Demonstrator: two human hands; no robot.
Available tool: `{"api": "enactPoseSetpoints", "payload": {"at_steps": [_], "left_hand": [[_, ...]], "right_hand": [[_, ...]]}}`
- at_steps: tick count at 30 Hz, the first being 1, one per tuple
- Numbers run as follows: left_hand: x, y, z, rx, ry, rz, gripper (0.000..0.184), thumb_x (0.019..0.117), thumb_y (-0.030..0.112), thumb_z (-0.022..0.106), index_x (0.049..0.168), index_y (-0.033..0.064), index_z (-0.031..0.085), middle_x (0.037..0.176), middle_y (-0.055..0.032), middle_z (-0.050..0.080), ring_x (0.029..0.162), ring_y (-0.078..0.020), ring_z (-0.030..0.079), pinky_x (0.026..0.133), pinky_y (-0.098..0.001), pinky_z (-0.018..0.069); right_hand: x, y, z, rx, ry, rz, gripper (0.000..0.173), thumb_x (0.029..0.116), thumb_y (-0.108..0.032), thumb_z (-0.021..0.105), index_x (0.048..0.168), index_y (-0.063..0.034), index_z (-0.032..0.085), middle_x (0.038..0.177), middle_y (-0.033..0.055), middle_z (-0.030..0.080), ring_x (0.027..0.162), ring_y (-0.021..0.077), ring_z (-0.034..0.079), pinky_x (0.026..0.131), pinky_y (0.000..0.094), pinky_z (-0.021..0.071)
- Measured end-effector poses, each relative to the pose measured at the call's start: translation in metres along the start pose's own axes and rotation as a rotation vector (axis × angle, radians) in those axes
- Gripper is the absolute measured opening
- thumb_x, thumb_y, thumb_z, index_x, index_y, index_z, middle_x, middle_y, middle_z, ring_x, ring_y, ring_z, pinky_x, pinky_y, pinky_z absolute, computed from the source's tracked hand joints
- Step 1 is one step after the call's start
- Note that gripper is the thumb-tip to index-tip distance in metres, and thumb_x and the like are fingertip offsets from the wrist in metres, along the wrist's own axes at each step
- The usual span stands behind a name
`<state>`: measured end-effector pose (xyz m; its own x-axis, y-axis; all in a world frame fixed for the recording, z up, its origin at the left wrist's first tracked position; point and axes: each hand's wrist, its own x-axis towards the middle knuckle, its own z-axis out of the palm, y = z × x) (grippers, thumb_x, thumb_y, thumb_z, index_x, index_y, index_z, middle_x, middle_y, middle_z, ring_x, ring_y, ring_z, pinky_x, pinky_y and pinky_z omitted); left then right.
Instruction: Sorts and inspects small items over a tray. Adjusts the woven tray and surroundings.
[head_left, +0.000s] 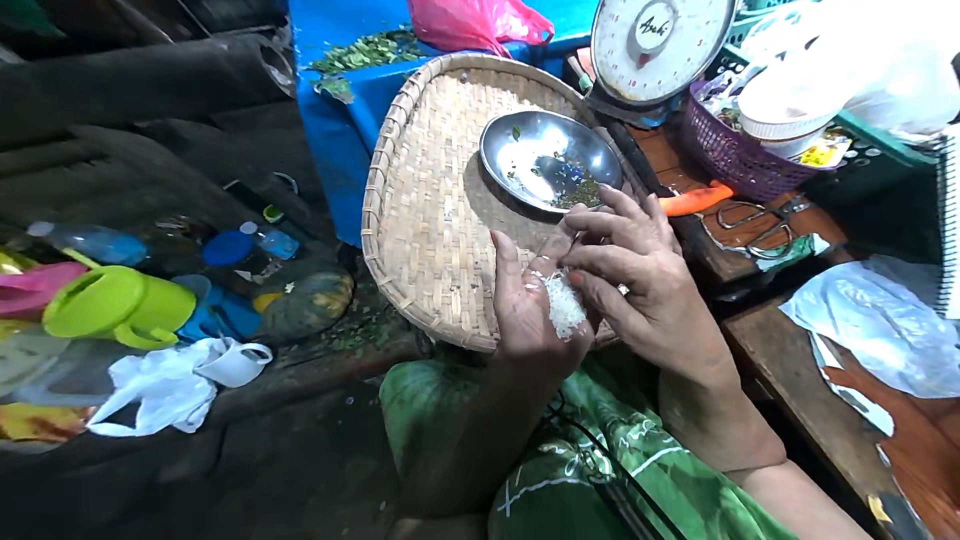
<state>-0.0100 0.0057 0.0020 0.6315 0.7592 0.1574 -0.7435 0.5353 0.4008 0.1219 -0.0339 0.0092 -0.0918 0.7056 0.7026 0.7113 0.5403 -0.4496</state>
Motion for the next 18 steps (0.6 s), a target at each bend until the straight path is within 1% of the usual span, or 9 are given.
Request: {"api": "enactPoseSetpoints", "payload": {"at_steps": [2,3,5,7,10,11,12,14,18], "left_hand": [[-0.001,0.000,0.000,0.028,0.013,0.006,0.078,0.0978,0.074,0.019,0.126,0.0168,0.064,0.119,-0.0020,0.068,0.114,-0.0125,0.064,0.092,-0.0341,0.0557],[-0.001,0.000,-0.001,0.043,0.016,0.006,0.077,0.0977,0.074,0.019,0.126,0.0178,0.064,0.118,-0.0012,0.068,0.112,-0.0116,0.064,0.090,-0.0336,0.0559],[-0.001,0.000,-0.002,0.081,0.013,0.000,0.078,0.0975,0.074,0.017,0.128,0.0185,0.063,0.120,-0.0003,0.067,0.113,-0.0107,0.063,0.091,-0.0326,0.0554],[-0.001,0.000,-0.002,0.093,0.007,-0.009,0.080,0.0969,0.075,0.016,0.131,0.0177,0.061,0.121,-0.0011,0.066,0.114,-0.0113,0.063,0.091,-0.0328,0.0549],[-0.001,0.000,0.001,0.068,0.017,-0.011,0.082,0.0960,0.076,0.017,0.125,0.0157,0.063,0.117,-0.0030,0.068,0.109,-0.0129,0.065,0.089,-0.0338,0.0562],[0.000,0.000,0.001,0.055,0.019,-0.006,0.084,0.0959,0.077,0.017,0.127,0.0136,0.062,0.118,-0.0050,0.067,0.111,-0.0147,0.065,0.091,-0.0354,0.0557],[0.000,0.000,0.000,0.034,0.008,-0.011,0.087,0.0954,0.077,0.015,0.133,0.0123,0.059,0.125,-0.0065,0.065,0.116,-0.0163,0.063,0.095,-0.0365,0.0541],[0.002,0.001,-0.001,0.000,-0.009,-0.029,0.094,0.0937,0.079,0.010,0.144,0.0104,0.050,0.137,-0.0086,0.059,0.127,-0.0189,0.056,0.105,-0.0375,0.0476],[0.004,0.001,0.000,-0.007,0.020,-0.024,0.102,0.0907,0.082,0.004,0.150,0.0074,0.042,0.153,-0.0118,0.047,0.141,-0.0257,0.045,0.116,-0.0422,0.0382]], "right_hand": [[-0.001,-0.001,0.004,-0.009,-0.021,-0.002,0.025,0.1009,-0.024,0.058,0.108,-0.0125,0.078,0.135,0.0110,0.066,0.146,0.0382,0.042,0.118,0.0747,0.0130],[-0.001,-0.001,0.006,-0.013,-0.021,-0.001,0.025,0.1007,-0.024,0.058,0.108,-0.0123,0.078,0.135,0.0109,0.066,0.146,0.0381,0.042,0.118,0.0748,0.0129],[0.000,-0.002,0.008,-0.016,-0.020,0.006,0.024,0.1004,-0.022,0.058,0.104,-0.0114,0.078,0.135,0.0108,0.066,0.146,0.0377,0.041,0.118,0.0746,0.0114],[0.001,-0.001,0.011,-0.003,-0.004,0.007,0.022,0.0997,-0.020,0.057,0.100,-0.0102,0.077,0.132,0.0108,0.067,0.146,0.0366,0.042,0.119,0.0738,0.0111],[0.002,0.001,0.011,0.012,0.043,0.006,0.021,0.0993,-0.016,0.057,0.098,-0.0084,0.077,0.130,0.0104,0.069,0.144,0.0354,0.044,0.120,0.0718,0.0138],[0.002,0.003,0.009,0.005,0.063,0.011,0.020,0.0994,-0.016,0.058,0.098,-0.0083,0.077,0.130,0.0103,0.069,0.144,0.0361,0.045,0.119,0.0708,0.0160],[0.003,0.005,0.006,-0.006,0.083,0.018,0.020,0.0993,-0.016,0.059,0.097,-0.0083,0.077,0.130,0.0103,0.069,0.143,0.0370,0.045,0.119,0.0699,0.0178],[0.003,0.010,-0.001,-0.053,0.114,0.038,0.018,0.0987,-0.014,0.060,0.097,-0.0081,0.077,0.130,0.0105,0.069,0.143,0.0389,0.045,0.119,0.0700,0.0177],[0.002,0.018,-0.015,-0.206,0.107,0.111,0.020,0.0990,-0.016,0.058,0.103,-0.0103,0.077,0.133,0.0095,0.067,0.144,0.0396,0.043,0.117,0.0717,0.0166]]}}
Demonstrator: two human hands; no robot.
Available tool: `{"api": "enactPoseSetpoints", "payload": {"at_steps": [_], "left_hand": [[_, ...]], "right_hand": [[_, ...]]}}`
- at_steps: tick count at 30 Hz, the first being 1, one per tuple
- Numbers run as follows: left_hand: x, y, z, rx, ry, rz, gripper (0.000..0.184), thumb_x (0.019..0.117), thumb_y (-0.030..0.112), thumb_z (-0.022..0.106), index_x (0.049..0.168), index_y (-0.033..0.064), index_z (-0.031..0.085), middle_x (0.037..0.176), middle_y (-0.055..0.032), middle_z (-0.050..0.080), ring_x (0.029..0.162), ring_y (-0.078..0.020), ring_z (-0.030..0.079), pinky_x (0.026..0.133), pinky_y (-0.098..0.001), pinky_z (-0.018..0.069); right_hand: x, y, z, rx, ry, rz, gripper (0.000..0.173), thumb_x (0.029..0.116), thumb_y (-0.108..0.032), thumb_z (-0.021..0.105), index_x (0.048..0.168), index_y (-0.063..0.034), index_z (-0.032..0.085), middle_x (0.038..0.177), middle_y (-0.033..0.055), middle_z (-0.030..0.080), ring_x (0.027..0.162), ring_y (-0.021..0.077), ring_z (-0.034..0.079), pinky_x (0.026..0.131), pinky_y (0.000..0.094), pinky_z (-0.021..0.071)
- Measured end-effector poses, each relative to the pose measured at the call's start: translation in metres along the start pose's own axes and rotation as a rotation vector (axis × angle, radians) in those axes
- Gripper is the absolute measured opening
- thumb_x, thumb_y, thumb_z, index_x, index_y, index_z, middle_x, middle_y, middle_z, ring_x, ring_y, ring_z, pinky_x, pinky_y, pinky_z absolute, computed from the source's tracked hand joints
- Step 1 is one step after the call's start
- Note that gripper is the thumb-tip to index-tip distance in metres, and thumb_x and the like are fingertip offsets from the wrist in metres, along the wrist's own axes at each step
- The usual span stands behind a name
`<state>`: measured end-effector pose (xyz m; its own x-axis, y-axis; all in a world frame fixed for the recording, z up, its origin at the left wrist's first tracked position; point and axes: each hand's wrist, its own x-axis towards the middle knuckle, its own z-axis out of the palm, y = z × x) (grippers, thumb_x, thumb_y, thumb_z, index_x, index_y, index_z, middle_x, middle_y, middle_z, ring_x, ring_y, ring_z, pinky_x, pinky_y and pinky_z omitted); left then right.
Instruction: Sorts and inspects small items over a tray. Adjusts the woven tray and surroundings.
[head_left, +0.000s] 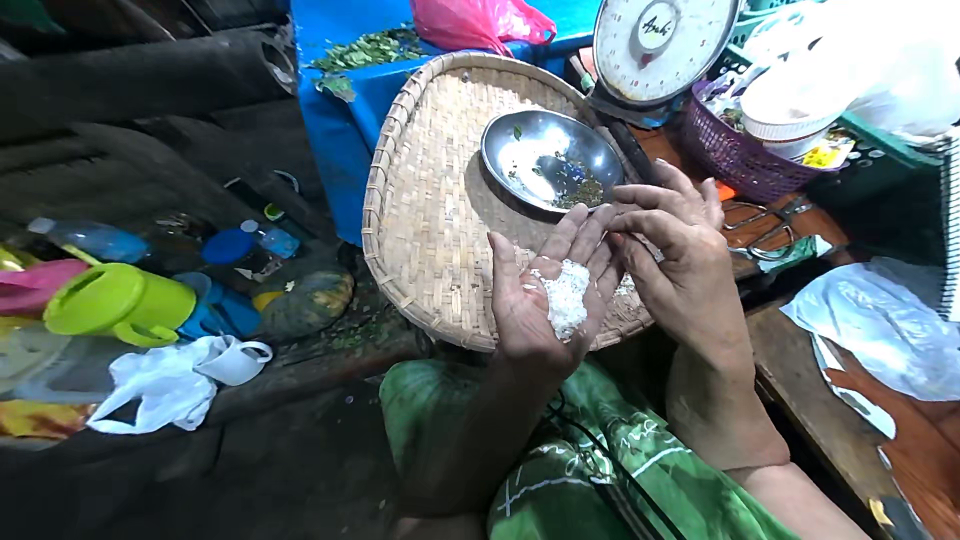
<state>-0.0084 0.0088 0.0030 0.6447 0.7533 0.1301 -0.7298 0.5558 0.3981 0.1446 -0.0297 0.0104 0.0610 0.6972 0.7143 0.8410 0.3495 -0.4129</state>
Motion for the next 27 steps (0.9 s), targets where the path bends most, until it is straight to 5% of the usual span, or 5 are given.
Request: {"api": "enactPoseSetpoints", "payload": {"at_steps": [13,19,20,23,27], "left_hand": [[0.000,0.006,0.000,-0.107,-0.002,0.130,0.096,0.0971,0.071,0.000,0.147,0.0015,0.043,0.150,-0.0167,0.049,0.140,-0.0296,0.048,0.116,-0.0425,0.0398],[0.001,0.010,0.000,-0.304,0.011,0.181,0.057,0.1096,0.041,0.020,0.127,0.0044,0.059,0.120,-0.0090,0.068,0.096,-0.0142,0.071,0.075,-0.0217,0.0597],[0.001,0.010,0.001,-0.317,0.004,0.169,0.058,0.1094,0.041,0.020,0.126,0.0037,0.060,0.117,-0.0092,0.069,0.097,-0.0152,0.071,0.077,-0.0231,0.0598],[0.002,0.009,-0.001,-0.312,-0.040,0.206,0.062,0.1094,0.040,0.013,0.138,0.0020,0.052,0.139,-0.0135,0.059,0.131,-0.0257,0.057,0.109,-0.0379,0.0469],[0.004,0.009,-0.004,-0.216,-0.037,0.217,0.070,0.1065,0.048,0.003,0.149,0.0087,0.043,0.150,-0.0109,0.050,0.142,-0.0252,0.044,0.117,-0.0407,0.0366]], "right_hand": [[-0.002,-0.007,-0.003,0.073,0.003,-0.007,0.026,0.1018,-0.019,0.055,0.113,-0.0096,0.077,0.136,0.0115,0.066,0.145,0.0382,0.043,0.119,0.0688,0.0181],[-0.003,-0.012,-0.001,0.192,0.038,-0.050,0.025,0.1023,-0.018,0.056,0.111,-0.0066,0.077,0.135,0.0129,0.066,0.143,0.0331,0.047,0.123,0.0615,0.0235],[-0.003,-0.012,-0.001,0.204,0.038,-0.058,0.026,0.1024,-0.018,0.056,0.111,-0.0063,0.077,0.135,0.0131,0.066,0.143,0.0333,0.047,0.122,0.0610,0.0243],[-0.004,-0.011,-0.003,0.236,0.032,-0.086,0.024,0.1017,-0.018,0.056,0.110,-0.0070,0.077,0.137,0.0148,0.065,0.145,0.0363,0.043,0.122,0.0640,0.0220],[-0.007,-0.014,-0.011,0.362,-0.175,-0.182,0.024,0.1009,-0.027,0.058,0.102,-0.0154,0.079,0.146,0.0123,0.058,0.151,0.0403,0.030,0.120,0.0709,0.0138]]}}
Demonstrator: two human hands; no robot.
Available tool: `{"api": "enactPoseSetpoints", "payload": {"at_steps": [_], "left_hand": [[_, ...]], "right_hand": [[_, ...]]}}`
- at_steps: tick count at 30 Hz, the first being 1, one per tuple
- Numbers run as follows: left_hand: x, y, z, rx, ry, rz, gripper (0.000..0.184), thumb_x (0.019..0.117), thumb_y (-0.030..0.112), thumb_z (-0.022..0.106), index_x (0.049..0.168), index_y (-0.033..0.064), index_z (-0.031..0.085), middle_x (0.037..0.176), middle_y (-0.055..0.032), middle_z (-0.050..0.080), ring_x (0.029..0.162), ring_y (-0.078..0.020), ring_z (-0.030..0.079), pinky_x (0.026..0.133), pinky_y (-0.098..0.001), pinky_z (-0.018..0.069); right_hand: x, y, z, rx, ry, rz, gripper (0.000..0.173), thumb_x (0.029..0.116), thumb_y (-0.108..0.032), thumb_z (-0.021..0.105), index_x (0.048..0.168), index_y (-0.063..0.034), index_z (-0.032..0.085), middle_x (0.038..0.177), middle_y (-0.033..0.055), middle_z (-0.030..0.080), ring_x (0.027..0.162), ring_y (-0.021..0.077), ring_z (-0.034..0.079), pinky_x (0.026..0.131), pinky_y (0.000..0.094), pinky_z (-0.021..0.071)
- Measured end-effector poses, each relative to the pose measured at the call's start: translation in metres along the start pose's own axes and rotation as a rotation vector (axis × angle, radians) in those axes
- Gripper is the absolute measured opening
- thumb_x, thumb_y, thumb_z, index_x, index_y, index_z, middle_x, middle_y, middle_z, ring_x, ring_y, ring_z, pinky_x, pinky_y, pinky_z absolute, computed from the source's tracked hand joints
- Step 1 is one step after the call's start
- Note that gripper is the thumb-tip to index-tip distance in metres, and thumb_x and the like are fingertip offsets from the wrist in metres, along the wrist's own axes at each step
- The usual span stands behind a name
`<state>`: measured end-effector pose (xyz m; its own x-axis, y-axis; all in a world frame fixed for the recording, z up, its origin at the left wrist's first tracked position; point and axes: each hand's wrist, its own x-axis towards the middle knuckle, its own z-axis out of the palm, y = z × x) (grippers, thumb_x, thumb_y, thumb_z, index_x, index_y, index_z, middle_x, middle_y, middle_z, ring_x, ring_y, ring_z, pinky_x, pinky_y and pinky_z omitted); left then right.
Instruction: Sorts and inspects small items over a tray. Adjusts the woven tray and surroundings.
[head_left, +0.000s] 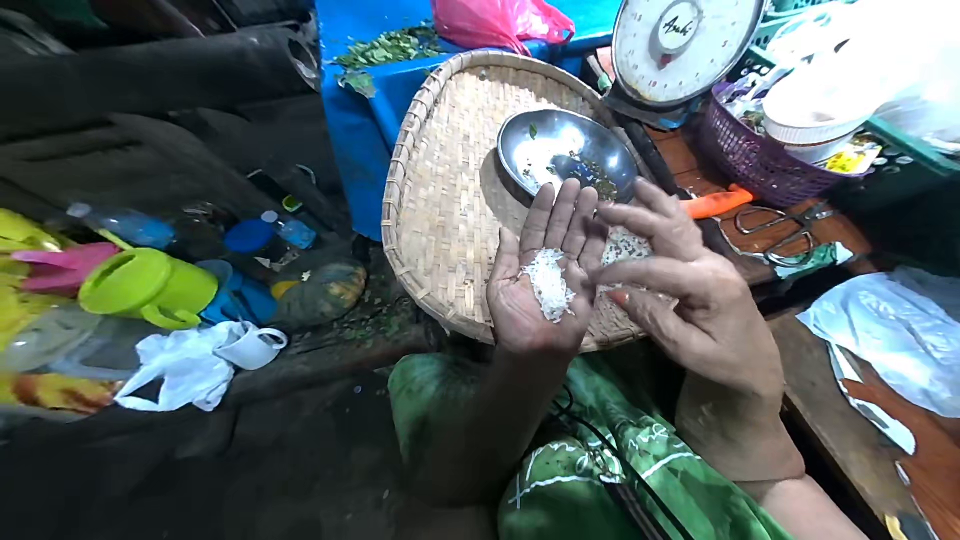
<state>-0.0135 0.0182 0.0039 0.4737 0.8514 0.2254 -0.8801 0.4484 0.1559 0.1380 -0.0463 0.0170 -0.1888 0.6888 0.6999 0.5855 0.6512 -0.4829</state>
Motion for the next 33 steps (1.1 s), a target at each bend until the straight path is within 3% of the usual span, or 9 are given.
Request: {"api": "enactPoseSetpoints", "payload": {"at_steps": [4,8,11,15,17,23,27,30,33], "left_hand": [[0.000,0.002,-0.005,0.056,-0.019,-0.045,0.075,0.1035,0.054,-0.002,0.153,0.0126,0.037,0.156,-0.0067,0.044,0.147,-0.0206,0.037,0.120,-0.0400,0.0322],[-0.001,-0.002,-0.003,0.082,0.053,-0.081,0.077,0.1028,0.058,0.001,0.141,0.0121,0.050,0.139,-0.0056,0.057,0.130,-0.0189,0.054,0.108,-0.0373,0.0449],[-0.003,-0.006,-0.002,0.121,0.079,-0.119,0.077,0.1028,0.059,0.002,0.138,0.0132,0.054,0.131,-0.0052,0.062,0.121,-0.0172,0.060,0.101,-0.0348,0.0496],[-0.006,-0.005,0.000,0.185,0.055,-0.122,0.069,0.1054,0.055,0.010,0.136,0.0158,0.057,0.123,-0.0022,0.066,0.113,-0.0108,0.063,0.091,-0.0297,0.0546],[-0.008,-0.005,0.001,0.172,0.066,-0.111,0.066,0.1059,0.054,0.015,0.129,0.0148,0.063,0.115,-0.0018,0.069,0.106,-0.0094,0.066,0.086,-0.0293,0.0565],[-0.008,-0.005,-0.003,0.096,0.041,-0.134,0.064,0.1052,0.056,0.021,0.132,0.0138,0.061,0.129,-0.0017,0.065,0.120,-0.0110,0.061,0.097,-0.0322,0.0533],[-0.009,-0.006,-0.002,0.189,0.123,-0.116,0.063,0.1043,0.060,0.024,0.117,0.0157,0.067,0.116,-0.0008,0.070,0.109,-0.0101,0.066,0.090,-0.0325,0.0559],[-0.008,-0.006,-0.002,0.166,0.041,-0.120,0.067,0.1057,0.056,0.016,0.134,0.0151,0.061,0.126,-0.0021,0.065,0.117,-0.0110,0.062,0.095,-0.0308,0.0533],[-0.005,-0.006,-0.003,0.142,0.066,-0.129,0.068,0.1046,0.058,0.013,0.136,0.0161,0.057,0.126,-0.0027,0.064,0.117,-0.0131,0.062,0.095,-0.0318,0.0532]], "right_hand": [[-0.003,-0.004,0.000,0.132,-0.213,-0.079,0.027,0.1019,-0.023,0.055,0.108,-0.0184,0.081,0.155,0.0106,0.050,0.156,0.0395,0.020,0.121,0.0726,0.0055],[-0.001,-0.008,0.007,0.095,-0.022,-0.030,0.022,0.1012,-0.019,0.058,0.098,-0.0114,0.078,0.145,0.0119,0.059,0.152,0.0359,0.031,0.124,0.0650,0.0161],[0.002,-0.005,0.019,-0.013,0.049,0.002,0.019,0.0992,-0.017,0.060,0.095,-0.0107,0.078,0.142,0.0146,0.061,0.150,0.0399,0.033,0.122,0.0692,0.0134],[0.003,-0.003,0.030,-0.023,0.004,0.010,0.021,0.0999,-0.017,0.058,0.098,-0.0106,0.079,0.143,0.0134,0.061,0.150,0.0389,0.034,0.122,0.0694,0.0118],[0.003,-0.003,0.032,-0.022,-0.020,0.010,0.022,0.1005,-0.018,0.058,0.099,-0.0108,0.079,0.143,0.0126,0.061,0.151,0.0387,0.033,0.122,0.0699,0.0114],[0.004,-0.002,0.037,-0.037,-0.042,0.014,0.022,0.1002,-0.018,0.058,0.098,-0.0103,0.078,0.141,0.0125,0.063,0.149,0.0389,0.036,0.123,0.0685,0.0120],[0.006,-0.001,0.039,-0.030,-0.028,0.006,0.021,0.0990,-0.015,0.058,0.094,-0.0093,0.078,0.139,0.0124,0.064,0.149,0.0390,0.037,0.123,0.0680,0.0113],[0.006,0.000,0.037,-0.010,0.010,0.022,0.023,0.1004,-0.015,0.056,0.094,-0.0084,0.077,0.138,0.0126,0.065,0.148,0.0371,0.038,0.122,0.0683,0.0127],[0.006,0.001,0.032,-0.011,0.046,0.034,0.023,0.1007,-0.016,0.056,0.096,-0.0082,0.077,0.138,0.0125,0.065,0.148,0.0359,0.039,0.122,0.0668,0.0135]]}}
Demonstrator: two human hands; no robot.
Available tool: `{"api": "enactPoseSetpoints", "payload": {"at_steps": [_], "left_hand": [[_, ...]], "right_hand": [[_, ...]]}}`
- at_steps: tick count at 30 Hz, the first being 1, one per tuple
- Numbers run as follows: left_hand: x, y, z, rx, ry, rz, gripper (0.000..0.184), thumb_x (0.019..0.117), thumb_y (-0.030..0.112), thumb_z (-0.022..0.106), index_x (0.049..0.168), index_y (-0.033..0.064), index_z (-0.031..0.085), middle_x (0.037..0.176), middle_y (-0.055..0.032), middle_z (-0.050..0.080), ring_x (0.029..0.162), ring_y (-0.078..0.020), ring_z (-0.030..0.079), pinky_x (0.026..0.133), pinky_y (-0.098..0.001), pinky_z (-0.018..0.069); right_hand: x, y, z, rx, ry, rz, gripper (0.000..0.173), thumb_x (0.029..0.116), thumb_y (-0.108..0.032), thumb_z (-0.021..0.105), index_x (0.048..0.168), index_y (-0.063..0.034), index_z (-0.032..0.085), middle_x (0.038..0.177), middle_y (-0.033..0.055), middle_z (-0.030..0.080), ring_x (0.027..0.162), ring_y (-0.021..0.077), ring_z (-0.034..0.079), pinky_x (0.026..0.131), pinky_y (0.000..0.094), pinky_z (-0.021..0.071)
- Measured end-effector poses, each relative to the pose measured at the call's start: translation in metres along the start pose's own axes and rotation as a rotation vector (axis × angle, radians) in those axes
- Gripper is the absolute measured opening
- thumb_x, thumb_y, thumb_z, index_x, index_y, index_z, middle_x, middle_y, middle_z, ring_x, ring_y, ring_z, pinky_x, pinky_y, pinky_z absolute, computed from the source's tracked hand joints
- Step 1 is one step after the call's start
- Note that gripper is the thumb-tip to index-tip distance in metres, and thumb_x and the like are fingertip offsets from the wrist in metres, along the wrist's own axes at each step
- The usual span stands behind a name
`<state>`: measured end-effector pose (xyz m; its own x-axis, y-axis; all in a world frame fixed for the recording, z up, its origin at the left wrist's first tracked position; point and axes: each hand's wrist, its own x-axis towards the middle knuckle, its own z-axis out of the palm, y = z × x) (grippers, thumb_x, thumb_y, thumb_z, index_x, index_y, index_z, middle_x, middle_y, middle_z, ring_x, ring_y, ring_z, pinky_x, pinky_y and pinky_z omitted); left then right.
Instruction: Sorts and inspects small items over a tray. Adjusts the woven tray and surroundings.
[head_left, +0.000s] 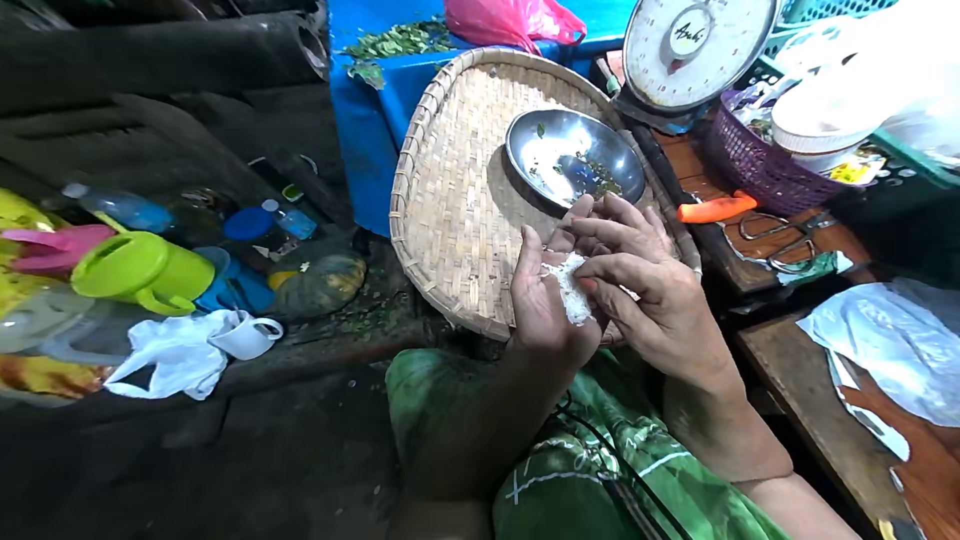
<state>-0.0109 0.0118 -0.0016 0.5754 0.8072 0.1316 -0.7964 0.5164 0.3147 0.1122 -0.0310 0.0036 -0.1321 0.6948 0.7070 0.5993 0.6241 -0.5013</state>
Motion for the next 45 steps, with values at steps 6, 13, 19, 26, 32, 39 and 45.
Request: {"api": "enactPoseSetpoints", "payload": {"at_steps": [6,13,19,26,32,39,45], "left_hand": [[0.001,0.000,-0.002,0.051,0.006,0.009,0.072,0.1046,0.058,0.009,0.144,0.0138,0.051,0.139,-0.0057,0.058,0.128,-0.0163,0.056,0.102,-0.0350,0.0497],[-0.001,0.001,-0.003,0.040,-0.033,0.016,0.070,0.1058,0.055,0.011,0.143,0.0127,0.053,0.141,-0.0044,0.058,0.133,-0.0143,0.053,0.105,-0.0331,0.0480],[0.000,0.000,-0.002,0.004,-0.028,0.006,0.068,0.1048,0.057,0.013,0.141,0.0158,0.052,0.130,-0.0027,0.062,0.119,-0.0126,0.061,0.095,-0.0311,0.0527],[0.003,0.000,-0.002,0.038,-0.027,0.027,0.079,0.1024,0.059,0.000,0.142,0.0132,0.051,0.138,-0.0063,0.058,0.128,-0.0191,0.055,0.104,-0.0362,0.0476],[0.003,0.001,0.004,-0.067,0.055,0.036,0.080,0.1028,0.062,0.004,0.144,0.0080,0.047,0.145,-0.0125,0.054,0.138,-0.0281,0.050,0.115,-0.0440,0.0404],[0.002,0.005,0.001,-0.046,0.065,0.030,0.081,0.1025,0.059,-0.001,0.144,0.0075,0.046,0.145,-0.0103,0.054,0.137,-0.0238,0.050,0.113,-0.0397,0.0415],[0.000,0.005,0.000,0.006,0.042,0.022,0.080,0.1024,0.058,-0.001,0.143,0.0105,0.049,0.141,-0.0066,0.057,0.131,-0.0185,0.054,0.107,-0.0374,0.0467]], "right_hand": [[-0.001,-0.001,-0.004,0.005,-0.075,0.003,0.025,0.1008,-0.020,0.056,0.098,-0.0110,0.079,0.138,0.0118,0.064,0.148,0.0382,0.037,0.121,0.0710,0.0130],[-0.002,-0.001,0.005,-0.004,-0.082,0.010,0.021,0.0990,-0.017,0.058,0.094,-0.0102,0.078,0.138,0.0111,0.064,0.149,0.0382,0.035,0.121,0.0711,0.0096],[-0.001,-0.002,-0.002,0.023,0.003,0.025,0.021,0.0994,-0.016,0.058,0.094,-0.0091,0.076,0.137,0.0114,0.065,0.149,0.0356,0.038,0.122,0.0686,0.0121],[-0.001,0.000,-0.018,0.035,0.051,0.022,0.018,0.0986,-0.016,0.060,0.093,-0.0083,0.075,0.135,0.0126,0.066,0.148,0.0366,0.039,0.123,0.0673,0.0144],[-0.006,0.003,-0.046,-0.253,0.059,0.098,0.026,0.1000,-0.020,0.053,0.101,-0.0132,0.078,0.141,0.0098,0.063,0.149,0.0386,0.036,0.120,0.0703,0.0137],[-0.009,-0.006,-0.050,0.078,-0.208,-0.070,0.030,0.0993,-0.017,0.049,0.099,-0.0192,0.079,0.152,0.0101,0.053,0.154,0.0388,0.023,0.120,0.0713,0.0088],[-0.008,-0.003,-0.019,0.033,-0.296,-0.053,0.032,0.1006,-0.017,0.048,0.103,-0.0196,0.081,0.155,0.0101,0.051,0.156,0.0416,0.017,0.116,0.0786,0.0023]]}}
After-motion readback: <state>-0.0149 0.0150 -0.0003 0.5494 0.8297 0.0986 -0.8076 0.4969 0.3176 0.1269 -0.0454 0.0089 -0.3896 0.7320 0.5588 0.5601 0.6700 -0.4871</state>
